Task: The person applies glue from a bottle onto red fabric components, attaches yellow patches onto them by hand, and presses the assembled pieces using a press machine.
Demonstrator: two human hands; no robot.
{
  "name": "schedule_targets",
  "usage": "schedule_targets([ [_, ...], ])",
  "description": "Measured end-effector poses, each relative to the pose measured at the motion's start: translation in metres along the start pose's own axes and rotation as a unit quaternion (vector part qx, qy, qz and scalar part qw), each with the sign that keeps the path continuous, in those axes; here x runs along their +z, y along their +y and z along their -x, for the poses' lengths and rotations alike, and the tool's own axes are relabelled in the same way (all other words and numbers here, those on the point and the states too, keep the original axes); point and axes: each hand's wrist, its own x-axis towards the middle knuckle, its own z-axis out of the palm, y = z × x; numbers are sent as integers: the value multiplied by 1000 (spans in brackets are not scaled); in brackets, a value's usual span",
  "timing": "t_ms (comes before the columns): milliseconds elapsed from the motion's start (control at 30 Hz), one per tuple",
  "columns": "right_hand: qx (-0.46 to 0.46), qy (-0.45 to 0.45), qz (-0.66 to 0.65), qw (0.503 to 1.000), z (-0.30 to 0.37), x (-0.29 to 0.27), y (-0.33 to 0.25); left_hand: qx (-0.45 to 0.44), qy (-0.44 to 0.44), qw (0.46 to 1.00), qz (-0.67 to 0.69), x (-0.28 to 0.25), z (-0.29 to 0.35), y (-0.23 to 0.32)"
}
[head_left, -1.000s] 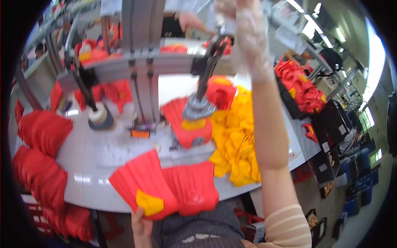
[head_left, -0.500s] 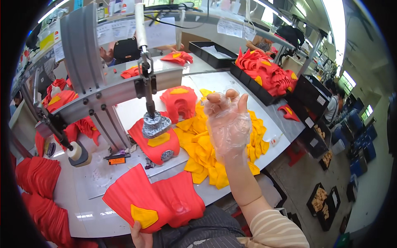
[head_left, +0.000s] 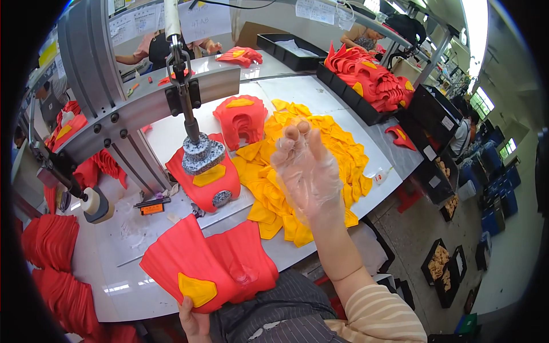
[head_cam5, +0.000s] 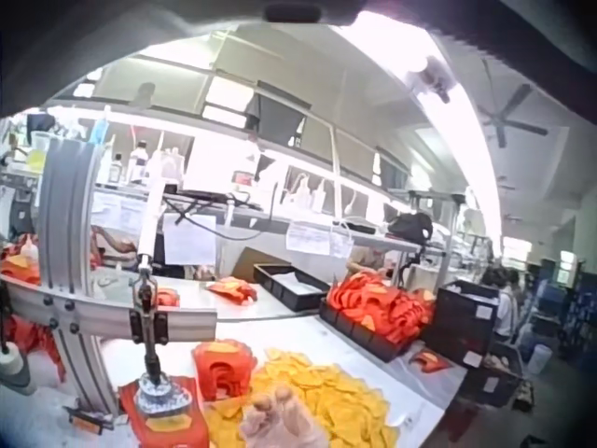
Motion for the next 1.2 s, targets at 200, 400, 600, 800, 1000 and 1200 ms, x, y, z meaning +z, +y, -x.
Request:
schedule_targets([
  [200, -22, -40, 186, 982, 2, -17, 7, -9, -7, 1000, -3, 0, -3, -3],
  [400, -24, 15, 233, 972, -2, -28, 21, -11, -14, 1000, -6, 4, -4, -4],
  [600, -9, 106, 219, 970, 3, -22, 22, -8, -16, 1000, -5, 8, -4, -3],
  [800, -23, 103, 247, 963, 4, -27, 26, -25, -23, 999, -7, 10, -6, -2],
  [1000, -9, 81, 265, 961, 4, -40, 27, -35, 21, 999, 14, 16, -5, -3],
  [1200, 5, 125, 236, 964, 5, -28, 30, -29, -11, 1000, -2, 11, -5, -4],
])
